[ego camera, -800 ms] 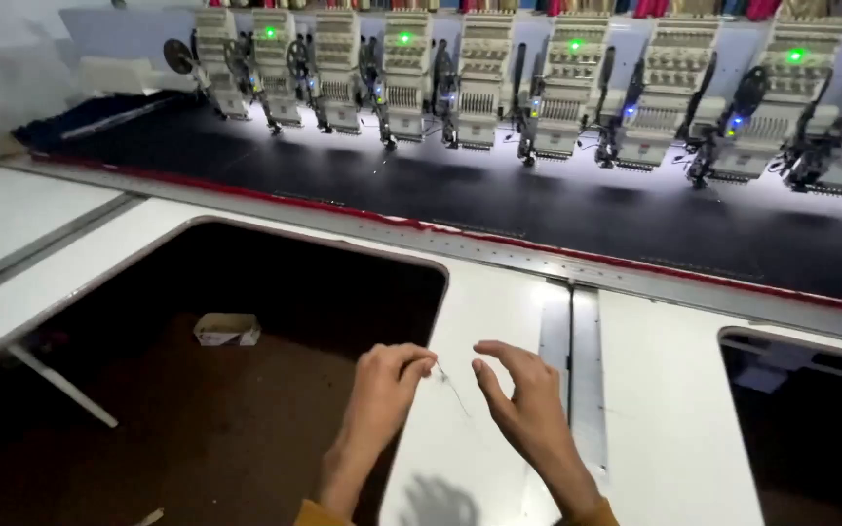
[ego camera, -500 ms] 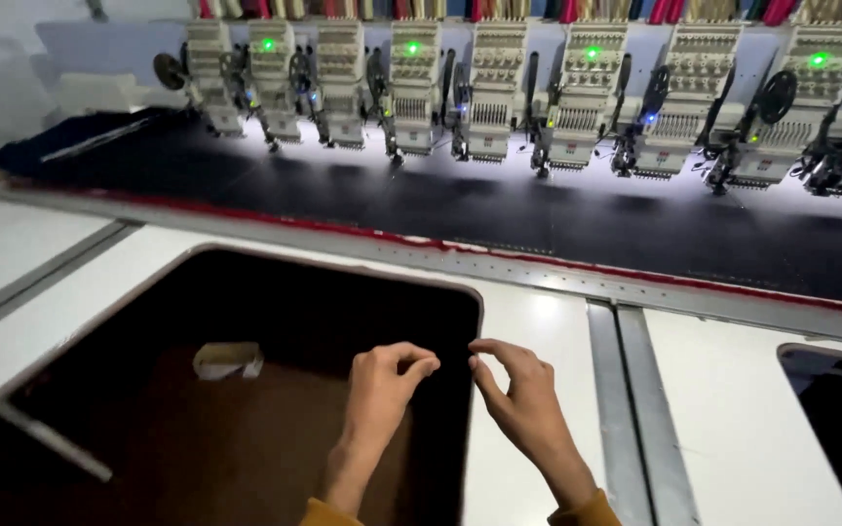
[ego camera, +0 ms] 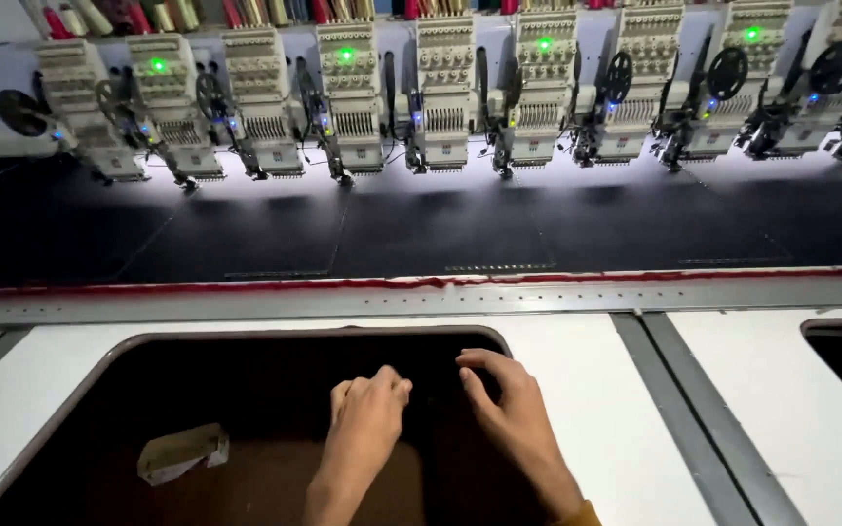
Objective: Threading multiple heads of an industrial embroidery machine and preparing the fabric for operation.
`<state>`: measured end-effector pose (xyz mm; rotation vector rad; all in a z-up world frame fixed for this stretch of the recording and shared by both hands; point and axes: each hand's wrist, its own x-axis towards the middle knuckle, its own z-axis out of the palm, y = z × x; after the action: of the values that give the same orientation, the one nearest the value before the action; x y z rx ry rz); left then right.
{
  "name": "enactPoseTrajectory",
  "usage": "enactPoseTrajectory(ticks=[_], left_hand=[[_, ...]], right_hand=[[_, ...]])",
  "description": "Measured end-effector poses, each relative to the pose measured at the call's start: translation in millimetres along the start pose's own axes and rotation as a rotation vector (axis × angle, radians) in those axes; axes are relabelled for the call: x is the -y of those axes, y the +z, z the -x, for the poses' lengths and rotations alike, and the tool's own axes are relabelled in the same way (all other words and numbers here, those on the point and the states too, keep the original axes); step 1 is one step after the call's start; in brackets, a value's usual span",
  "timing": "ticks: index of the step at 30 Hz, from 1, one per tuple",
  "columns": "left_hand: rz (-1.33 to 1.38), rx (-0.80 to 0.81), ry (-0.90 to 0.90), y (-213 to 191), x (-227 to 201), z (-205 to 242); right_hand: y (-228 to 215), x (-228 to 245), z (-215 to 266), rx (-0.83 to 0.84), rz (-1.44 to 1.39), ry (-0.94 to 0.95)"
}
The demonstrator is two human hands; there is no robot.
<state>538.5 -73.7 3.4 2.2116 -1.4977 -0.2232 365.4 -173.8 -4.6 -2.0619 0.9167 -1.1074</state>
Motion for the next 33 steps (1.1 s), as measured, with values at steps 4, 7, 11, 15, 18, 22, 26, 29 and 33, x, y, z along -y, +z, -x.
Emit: enactPoseTrajectory(ticks=[4, 7, 11, 15, 18, 22, 26, 29, 33], left_hand=[[0.047, 0.117, 0.048, -24.7, 50.7, -51.9], [-0.021, -0.008, 0.128, -39.8, 99.2, -106.9], [0.176, 0.082, 0.256, -68.5, 150.0, -171.5], [0.318, 0.191, 0.227, -84.6, 185.5, -246.0], [0.340, 0.095, 0.250, -81.9, 204.5, -308.3], [0.220, 0.193, 0.237, -65.2, 213.1, -390.3], [0.241, 0.348, 0.325, -21.3, 229.3, -489.4], [0.429, 0.429, 0.307, -7.1, 217.4, -551.5], [0.426, 0.566, 0.175, -22.4, 173.7, -635.5]], right_hand=[[52.0, 8.5, -35.6, 0.003, 0.015, 0.053], [95.0, 16.0, -73.2, -0.044, 0.031, 0.038], [150.0, 23.1, -123.1, -0.097, 0.033, 0.078], [194.1, 27.3, -180.4, -0.138, 0.066, 0.180], [224.7, 16.5, -228.8, -0.139, 0.065, 0.241], [246.7, -28.1, -297.0, -0.144, 0.089, 0.264], [261.5, -91.0, -381.9, -0.145, 0.120, 0.237], [263.2, -145.1, -442.5, -0.128, 0.116, 0.216], [250.2, -184.5, -534.2, -0.030, 0.087, 0.301]])
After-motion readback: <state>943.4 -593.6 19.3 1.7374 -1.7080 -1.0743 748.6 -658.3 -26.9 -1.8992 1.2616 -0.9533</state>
